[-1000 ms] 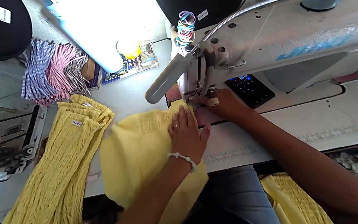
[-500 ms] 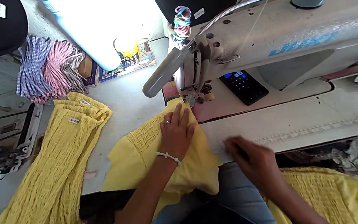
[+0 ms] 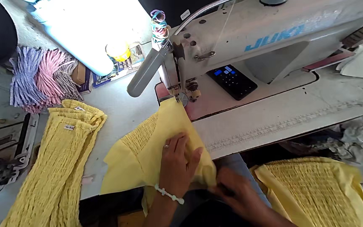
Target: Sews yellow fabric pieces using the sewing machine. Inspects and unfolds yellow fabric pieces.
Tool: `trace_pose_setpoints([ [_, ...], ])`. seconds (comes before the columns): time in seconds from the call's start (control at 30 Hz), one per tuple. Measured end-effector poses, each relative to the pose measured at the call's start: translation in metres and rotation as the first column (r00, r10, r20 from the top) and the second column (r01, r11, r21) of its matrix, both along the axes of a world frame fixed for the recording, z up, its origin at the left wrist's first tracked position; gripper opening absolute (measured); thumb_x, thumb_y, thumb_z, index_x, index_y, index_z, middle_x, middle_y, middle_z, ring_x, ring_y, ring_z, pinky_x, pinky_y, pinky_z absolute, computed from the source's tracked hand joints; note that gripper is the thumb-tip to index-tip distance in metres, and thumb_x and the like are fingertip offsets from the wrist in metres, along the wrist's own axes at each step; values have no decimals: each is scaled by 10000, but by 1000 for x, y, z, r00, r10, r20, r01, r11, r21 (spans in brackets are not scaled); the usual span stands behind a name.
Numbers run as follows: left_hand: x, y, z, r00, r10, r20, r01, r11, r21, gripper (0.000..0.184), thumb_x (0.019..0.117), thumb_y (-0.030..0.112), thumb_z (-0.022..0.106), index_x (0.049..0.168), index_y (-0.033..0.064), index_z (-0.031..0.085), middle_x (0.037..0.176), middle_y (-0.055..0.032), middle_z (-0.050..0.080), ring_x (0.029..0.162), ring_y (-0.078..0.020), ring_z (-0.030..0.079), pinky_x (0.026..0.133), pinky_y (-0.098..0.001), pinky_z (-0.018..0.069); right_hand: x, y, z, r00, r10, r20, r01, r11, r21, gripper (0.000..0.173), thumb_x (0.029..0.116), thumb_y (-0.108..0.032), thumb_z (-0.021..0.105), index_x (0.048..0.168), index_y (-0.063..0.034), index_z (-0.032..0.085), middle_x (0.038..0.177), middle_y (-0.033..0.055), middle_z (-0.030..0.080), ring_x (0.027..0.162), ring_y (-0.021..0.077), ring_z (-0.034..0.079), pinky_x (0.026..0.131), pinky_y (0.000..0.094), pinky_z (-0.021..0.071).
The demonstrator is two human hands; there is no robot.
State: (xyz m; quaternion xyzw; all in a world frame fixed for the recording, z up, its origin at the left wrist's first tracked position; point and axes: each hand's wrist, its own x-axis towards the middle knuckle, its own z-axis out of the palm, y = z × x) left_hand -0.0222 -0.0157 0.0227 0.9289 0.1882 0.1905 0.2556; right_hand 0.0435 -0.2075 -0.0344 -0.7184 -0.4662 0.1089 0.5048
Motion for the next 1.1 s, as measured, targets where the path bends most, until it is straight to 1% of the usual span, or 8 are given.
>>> trace_pose_setpoints([
  [0.1,8,1,12,996,55,-72,-56,998,-25,571,908,539,657,1035,-14,716,1161,-183,702,1096,-345,667,903,-489,543,-18,11,22,976,215,38,-218,964,151,198,995,-211,648,864,-62,649,782,75,623,749,139,621,684,194,520],
  [0.2,11,8,9,997,71,14,-70,995,-71,228,929,188,656,884,-27,713,1054,-177,706,977,-276,687,824,-393,569,-10,30,34,934,349,-68,-319,907,274,208,1024,-186,616,907,-21,663,839,101,652,803,124,639,742,178,525],
  [0.27,3,15,6,993,78,92,-64,987,-146,233,964,134,583,850,-33,700,1054,-167,696,959,-157,674,802,-249,555,-1,35,40,953,286,-96,-256,936,241,256,1060,-233,557,1005,-32,706,936,87,703,890,94,683,816,179,558],
  [0.4,-20,9,6,991,110,81,-97,984,-148,170,867,151,651,806,-5,688,1028,-143,703,947,-127,680,783,-216,553,9,27,26,994,-67,-86,67,998,-5,279,1047,-232,532,948,-56,725,761,19,716,656,46,683,623,184,574],
  [0.6,-57,-19,12,979,184,-85,-194,972,-132,158,783,86,623,912,12,675,760,-60,669,669,-98,658,610,-243,549,8,8,-12,921,8,-389,-102,970,-222,286,997,-229,632,1134,-18,767,1024,139,759,904,202,727,834,378,590],
  [0.83,-98,1,16,904,382,-193,-416,890,-189,419,769,-60,562,1188,-52,579,793,-100,692,619,-154,638,533,-337,508,3,3,0,529,200,-825,-415,909,-46,184,928,-243,716,923,-88,617,764,-84,584,696,-31,565,661,166,478],
  [0.97,-135,4,5,984,173,49,-145,924,-355,234,831,-12,542,1043,15,636,929,-19,686,801,36,622,687,-126,506,-20,5,24,799,183,-572,-238,971,-21,252,868,-216,770,887,-55,577,699,-18,563,605,-33,514,556,114,419],
  [1.1,-153,-10,23,991,-72,112,117,869,-481,352,1028,463,542,1084,161,715,1110,28,660,1067,34,595,912,-157,512,-36,37,66,907,358,-222,-324,929,176,271,932,-251,737,981,-19,605,790,95,638,678,67,594,612,141,484],
])
